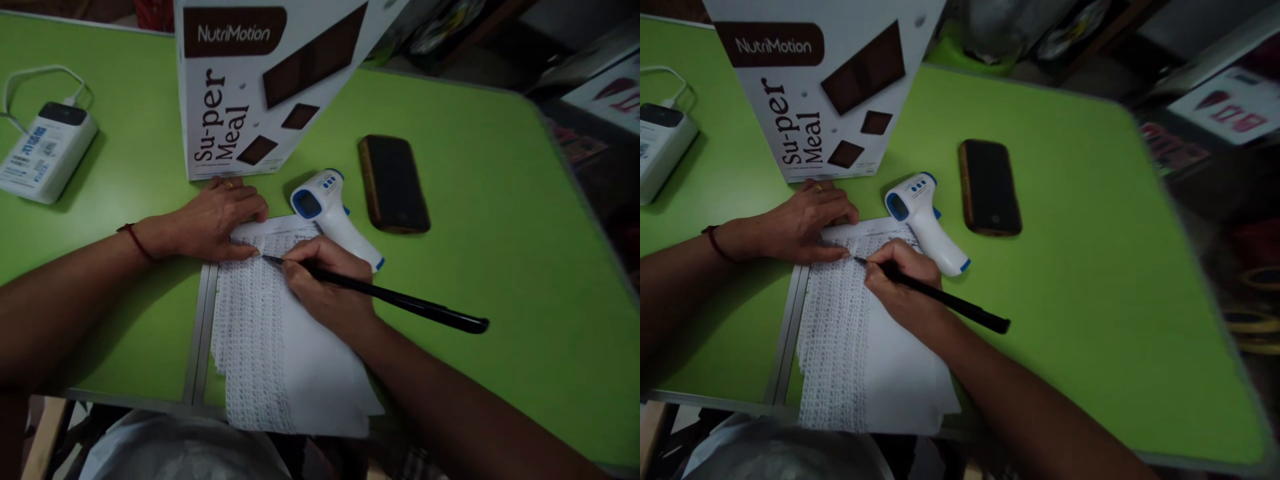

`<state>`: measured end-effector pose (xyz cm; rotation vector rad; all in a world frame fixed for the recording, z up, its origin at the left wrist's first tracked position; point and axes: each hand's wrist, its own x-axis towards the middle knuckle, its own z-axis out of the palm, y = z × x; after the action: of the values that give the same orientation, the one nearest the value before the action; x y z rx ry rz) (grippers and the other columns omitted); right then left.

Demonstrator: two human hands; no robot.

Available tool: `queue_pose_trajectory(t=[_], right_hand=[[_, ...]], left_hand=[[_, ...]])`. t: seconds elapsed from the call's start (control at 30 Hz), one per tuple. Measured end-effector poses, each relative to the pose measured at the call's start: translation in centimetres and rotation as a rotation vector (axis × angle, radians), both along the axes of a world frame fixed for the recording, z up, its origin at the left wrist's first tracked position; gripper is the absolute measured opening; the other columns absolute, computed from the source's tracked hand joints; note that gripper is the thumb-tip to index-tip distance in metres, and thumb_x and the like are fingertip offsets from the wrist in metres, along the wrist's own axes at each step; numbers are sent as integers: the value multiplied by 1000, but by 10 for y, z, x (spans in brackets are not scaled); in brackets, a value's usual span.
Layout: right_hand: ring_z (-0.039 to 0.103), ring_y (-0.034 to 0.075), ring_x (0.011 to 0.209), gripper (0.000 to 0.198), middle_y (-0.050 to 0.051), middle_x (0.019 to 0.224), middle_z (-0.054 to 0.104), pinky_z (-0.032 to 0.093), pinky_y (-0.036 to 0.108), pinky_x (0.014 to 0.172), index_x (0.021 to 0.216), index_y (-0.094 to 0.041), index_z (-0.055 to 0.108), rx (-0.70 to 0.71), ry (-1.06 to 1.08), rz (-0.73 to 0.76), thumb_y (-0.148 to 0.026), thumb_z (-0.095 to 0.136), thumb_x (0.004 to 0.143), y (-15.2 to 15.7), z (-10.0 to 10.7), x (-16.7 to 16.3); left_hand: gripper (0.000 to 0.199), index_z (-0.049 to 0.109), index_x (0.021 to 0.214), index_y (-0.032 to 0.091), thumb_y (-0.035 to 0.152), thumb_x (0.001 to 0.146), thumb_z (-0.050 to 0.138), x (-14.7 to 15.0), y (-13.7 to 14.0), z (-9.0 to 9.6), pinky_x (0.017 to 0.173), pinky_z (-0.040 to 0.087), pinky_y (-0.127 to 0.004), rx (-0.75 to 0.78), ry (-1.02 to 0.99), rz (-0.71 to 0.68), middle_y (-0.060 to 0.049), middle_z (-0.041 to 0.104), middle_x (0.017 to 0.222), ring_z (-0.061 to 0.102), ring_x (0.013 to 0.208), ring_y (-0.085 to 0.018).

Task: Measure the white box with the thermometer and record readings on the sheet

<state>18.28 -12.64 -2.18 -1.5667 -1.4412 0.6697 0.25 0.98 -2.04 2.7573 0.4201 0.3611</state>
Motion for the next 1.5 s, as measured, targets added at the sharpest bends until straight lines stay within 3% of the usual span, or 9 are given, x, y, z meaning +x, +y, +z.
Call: queue_pose_trajectory(t=[0.63,0.83,1.03,1.5], right_hand=[[53,14,51,10,-4,54,57,44,28,48,59,-26,55,14,10,-50,-22,57,68,0,1,-2],[52,14,52,15,-3,54,56,45,29,49,58,-26,51,17,13,-7,-19,58,69,0,0,0],[53,14,51,14,-3,54,58,45,29,48,60,-26,54,50,-15,-67,-17,57,70,0,-1,0],[50,14,53,18,-4,55,53,43,29,49,60,-26,49,48,-3,-21,-14,57,70,-1,-3,1]], left_hand=[[36,57,106,19,50,87,60,0,0,0,103,40,-47,10,-7,-5,-12,66,110,59,108,-30],[37,58,106,19,50,86,62,-1,0,-1,104,39,-47,12,-1,-1,-12,66,110,59,109,-30],[38,59,107,19,50,86,62,0,0,-1,103,39,-45,3,-1,1,-11,67,109,59,108,-29],[39,57,106,18,50,85,63,-1,1,0,100,40,-46,7,4,0,-12,67,111,59,110,-31]])
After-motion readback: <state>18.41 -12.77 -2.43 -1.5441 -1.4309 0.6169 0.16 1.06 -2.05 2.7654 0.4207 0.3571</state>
